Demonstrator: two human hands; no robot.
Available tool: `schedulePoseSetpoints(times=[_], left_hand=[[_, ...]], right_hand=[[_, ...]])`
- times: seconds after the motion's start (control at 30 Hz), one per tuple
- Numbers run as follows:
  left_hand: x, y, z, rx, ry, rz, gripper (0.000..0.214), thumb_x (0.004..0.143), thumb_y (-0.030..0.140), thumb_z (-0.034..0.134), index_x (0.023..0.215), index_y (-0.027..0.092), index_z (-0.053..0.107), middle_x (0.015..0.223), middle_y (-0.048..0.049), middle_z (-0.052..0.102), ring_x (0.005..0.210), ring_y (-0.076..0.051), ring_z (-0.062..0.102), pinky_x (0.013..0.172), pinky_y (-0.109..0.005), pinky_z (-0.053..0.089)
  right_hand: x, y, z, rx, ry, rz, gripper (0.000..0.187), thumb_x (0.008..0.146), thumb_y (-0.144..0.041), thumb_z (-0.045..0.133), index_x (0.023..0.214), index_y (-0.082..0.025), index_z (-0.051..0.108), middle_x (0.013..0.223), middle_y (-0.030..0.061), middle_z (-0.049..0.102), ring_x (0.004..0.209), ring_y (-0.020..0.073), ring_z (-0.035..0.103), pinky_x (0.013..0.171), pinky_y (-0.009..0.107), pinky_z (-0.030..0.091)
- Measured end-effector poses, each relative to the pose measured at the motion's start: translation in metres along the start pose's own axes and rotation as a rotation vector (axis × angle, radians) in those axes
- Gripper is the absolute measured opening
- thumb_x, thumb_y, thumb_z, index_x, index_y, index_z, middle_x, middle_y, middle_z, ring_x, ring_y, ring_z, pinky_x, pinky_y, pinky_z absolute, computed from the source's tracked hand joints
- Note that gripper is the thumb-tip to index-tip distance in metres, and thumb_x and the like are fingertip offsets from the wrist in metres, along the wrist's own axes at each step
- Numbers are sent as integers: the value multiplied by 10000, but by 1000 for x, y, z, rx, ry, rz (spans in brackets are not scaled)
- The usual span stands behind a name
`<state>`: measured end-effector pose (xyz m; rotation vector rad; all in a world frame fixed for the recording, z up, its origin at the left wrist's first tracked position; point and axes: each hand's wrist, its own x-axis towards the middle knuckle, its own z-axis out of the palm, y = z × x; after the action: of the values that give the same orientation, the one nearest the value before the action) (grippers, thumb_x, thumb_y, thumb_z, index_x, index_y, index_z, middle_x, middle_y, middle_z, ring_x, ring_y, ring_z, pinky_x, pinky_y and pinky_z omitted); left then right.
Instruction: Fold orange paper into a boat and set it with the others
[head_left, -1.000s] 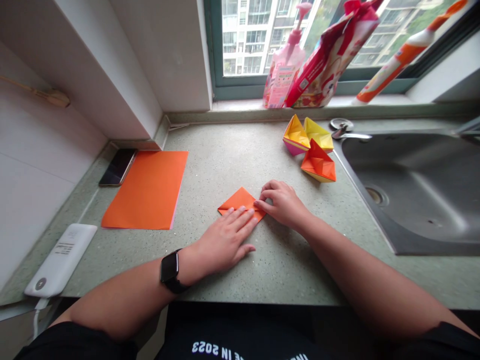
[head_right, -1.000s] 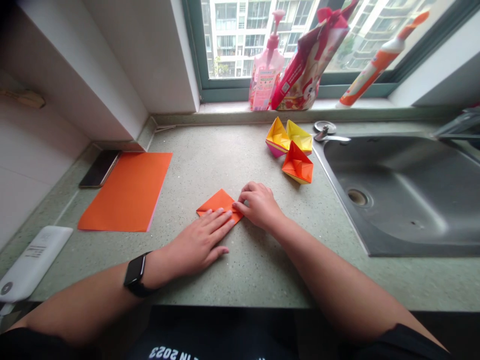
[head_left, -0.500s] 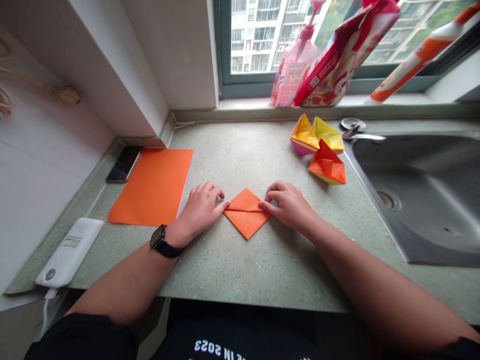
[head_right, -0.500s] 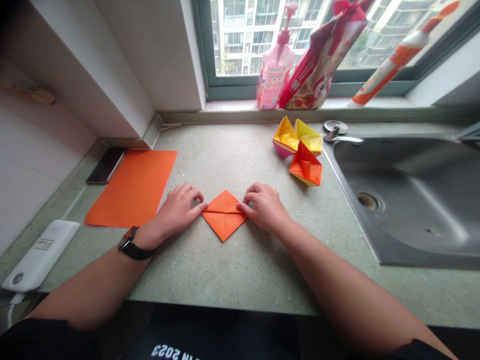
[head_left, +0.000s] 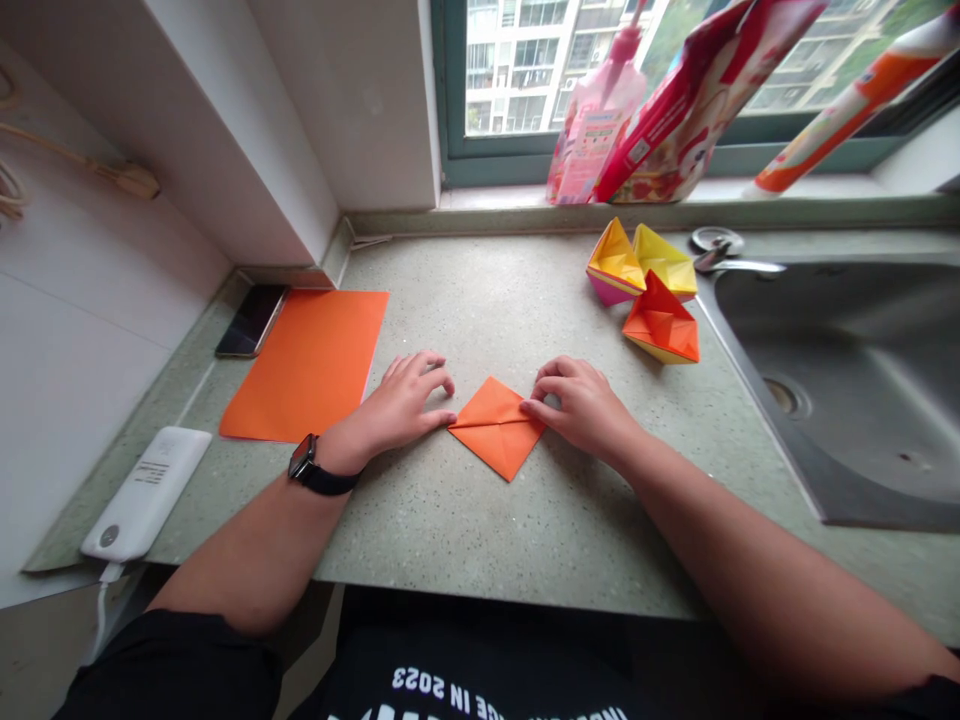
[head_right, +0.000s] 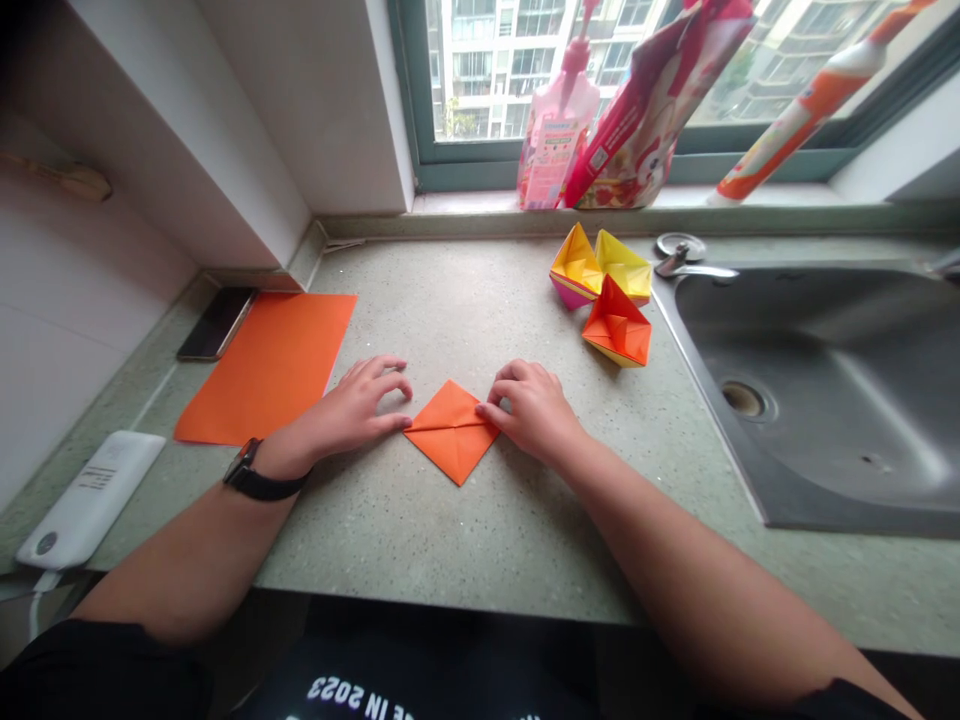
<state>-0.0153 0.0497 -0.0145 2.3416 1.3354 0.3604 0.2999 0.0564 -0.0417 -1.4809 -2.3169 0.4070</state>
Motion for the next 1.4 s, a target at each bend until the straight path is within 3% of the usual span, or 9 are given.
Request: schedulePoseSetpoints(times=[0.1, 0.23, 0.43, 0.6, 0.7, 1.0, 1.17, 1.27, 1.4], left_hand=[[1, -1, 0, -71, 11, 159, 250, 984, 244, 784, 1229, 276, 747, 1593, -93, 579, 1519, -319, 507, 1300, -600, 392], [6, -6, 6, -77, -72, 361, 322, 1044, 134, 681, 1280, 322, 794, 1544, -36, 682, 1525, -294, 537, 1298, -599, 391], [11, -7, 17, -34, -51, 409, 360, 1071, 128, 648, 1312, 346, 804, 1487, -26, 731, 1448, -289, 592, 1269, -600, 411], [9, -1, 10, 6, -168, 393, 662, 977, -79, 527, 1361, 398, 777, 1588, 1, 655, 1545, -289, 515, 1321, -664, 312], [7, 1, 5, -1, -211, 357, 715, 939, -116, 520, 1335, 415, 789, 1615, 18, 632, 1586, -283, 482, 1339, -671, 280], [7, 3, 5, -42, -179, 346, 605, 935, -86, 606, 1188, 405, 851, 1596, 16, 648, 1555, -298, 524, 1335, -666, 293], [11, 8, 11, -110, -78, 440, 302, 1070, 126, 602, 1175, 286, 835, 1444, -64, 748, 1356, -264, 666, 1220, -534, 475], [15, 10, 12, -157, -49, 447, 252, 1092, 197, 603, 1249, 245, 793, 1361, -90, 777, 1291, -255, 690, 1192, -502, 490], [16, 9, 11, -167, -54, 434, 190, 1062, 230, 679, 1210, 254, 795, 1359, -81, 775, 1287, -261, 684, 1194, -500, 479]], right_hand=[[-1, 0, 0, -1, 1, -1, 153, 930, -326, 828, 790, -271, 800, 1066, 79, 726, 1033, 299, 663, 913, 481, 497], [-2, 0, 2, -5, 26, -10, 157, 936, -330, 818, 796, -264, 794, 1063, 79, 727, 1026, 299, 666, 908, 480, 497], [2, 7, 4, -38, 133, -11, 188, 988, -323, 735, 821, -249, 783, 1088, 93, 719, 1025, 291, 668, 903, 471, 494], [6, 10, 4, -45, 135, 14, 199, 999, -340, 711, 836, -245, 776, 1096, 104, 722, 1014, 295, 667, 898, 473, 493], [5, 11, 4, -40, 123, 16, 224, 1012, -367, 690, 841, -250, 775, 1107, 108, 725, 1027, 304, 662, 915, 490, 496], [6, 12, 4, -39, 103, 24, 216, 1009, -379, 697, 842, -259, 765, 1120, 105, 727, 1060, 315, 661, 932, 503, 494], [6, 12, 5, -32, 105, 28, 211, 1003, -373, 701, 841, -257, 771, 1120, 105, 727, 1065, 315, 657, 941, 500, 493], [5, 11, 5, -28, 117, 23, 201, 997, -362, 708, 838, -253, 766, 1110, 101, 728, 1053, 310, 654, 940, 500, 490], [5, 11, 5, -28, 114, 24, 213, 1004, -374, 705, 834, -258, 761, 1114, 100, 728, 1052, 310, 653, 934, 503, 490]])
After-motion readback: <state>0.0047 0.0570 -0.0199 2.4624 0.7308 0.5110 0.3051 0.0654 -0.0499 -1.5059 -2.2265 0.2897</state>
